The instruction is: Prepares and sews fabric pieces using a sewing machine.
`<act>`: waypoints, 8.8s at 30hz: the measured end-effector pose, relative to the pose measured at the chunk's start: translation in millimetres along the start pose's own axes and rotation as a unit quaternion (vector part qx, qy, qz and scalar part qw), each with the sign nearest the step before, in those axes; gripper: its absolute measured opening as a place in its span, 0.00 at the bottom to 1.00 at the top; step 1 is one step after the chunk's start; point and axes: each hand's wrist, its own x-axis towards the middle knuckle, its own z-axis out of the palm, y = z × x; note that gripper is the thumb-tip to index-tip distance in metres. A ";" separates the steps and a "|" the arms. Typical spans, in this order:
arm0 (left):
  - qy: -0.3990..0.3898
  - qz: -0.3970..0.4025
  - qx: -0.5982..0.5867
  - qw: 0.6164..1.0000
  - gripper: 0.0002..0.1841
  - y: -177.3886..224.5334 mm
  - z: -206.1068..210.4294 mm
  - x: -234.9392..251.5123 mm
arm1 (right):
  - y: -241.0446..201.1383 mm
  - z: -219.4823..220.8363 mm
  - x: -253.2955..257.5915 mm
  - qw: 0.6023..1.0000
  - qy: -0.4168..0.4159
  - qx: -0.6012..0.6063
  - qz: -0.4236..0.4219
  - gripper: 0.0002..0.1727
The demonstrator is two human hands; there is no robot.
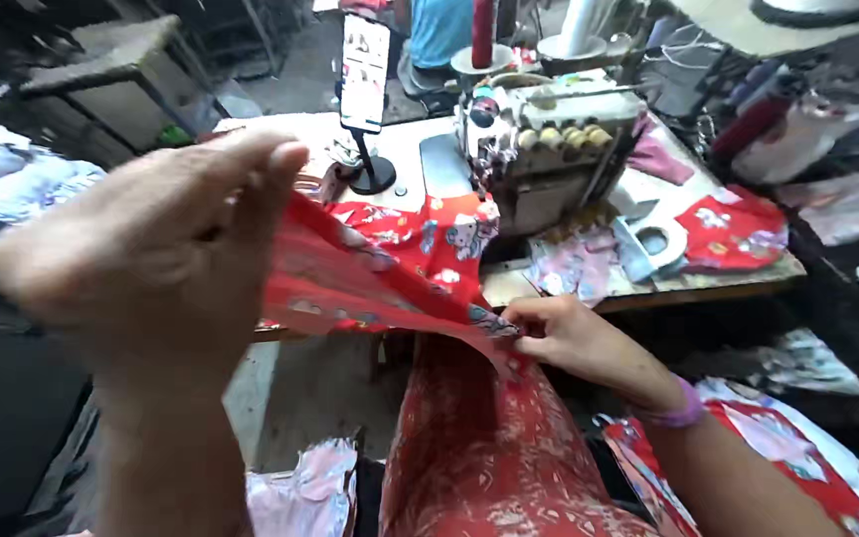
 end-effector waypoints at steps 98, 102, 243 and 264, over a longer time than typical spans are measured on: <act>-0.314 -0.054 -0.353 0.880 0.12 -3.4 236.1 10.5 | 49.5 -5.3 96.8 0.928 0.208 0.292 0.104 0.31; -0.351 -0.101 -0.445 0.818 0.12 -4.8 227.5 19.1 | 49.7 -24.3 100.6 0.953 0.211 0.217 0.023 0.10; -0.163 -0.155 -0.363 0.904 0.08 14.2 167.7 42.3 | 42.1 19.6 95.3 0.980 0.109 0.139 0.087 0.14; -0.227 -0.327 -0.513 0.760 0.29 -17.5 263.0 2.5 | 63.7 89.7 122.0 0.893 0.364 -0.260 -0.048 0.13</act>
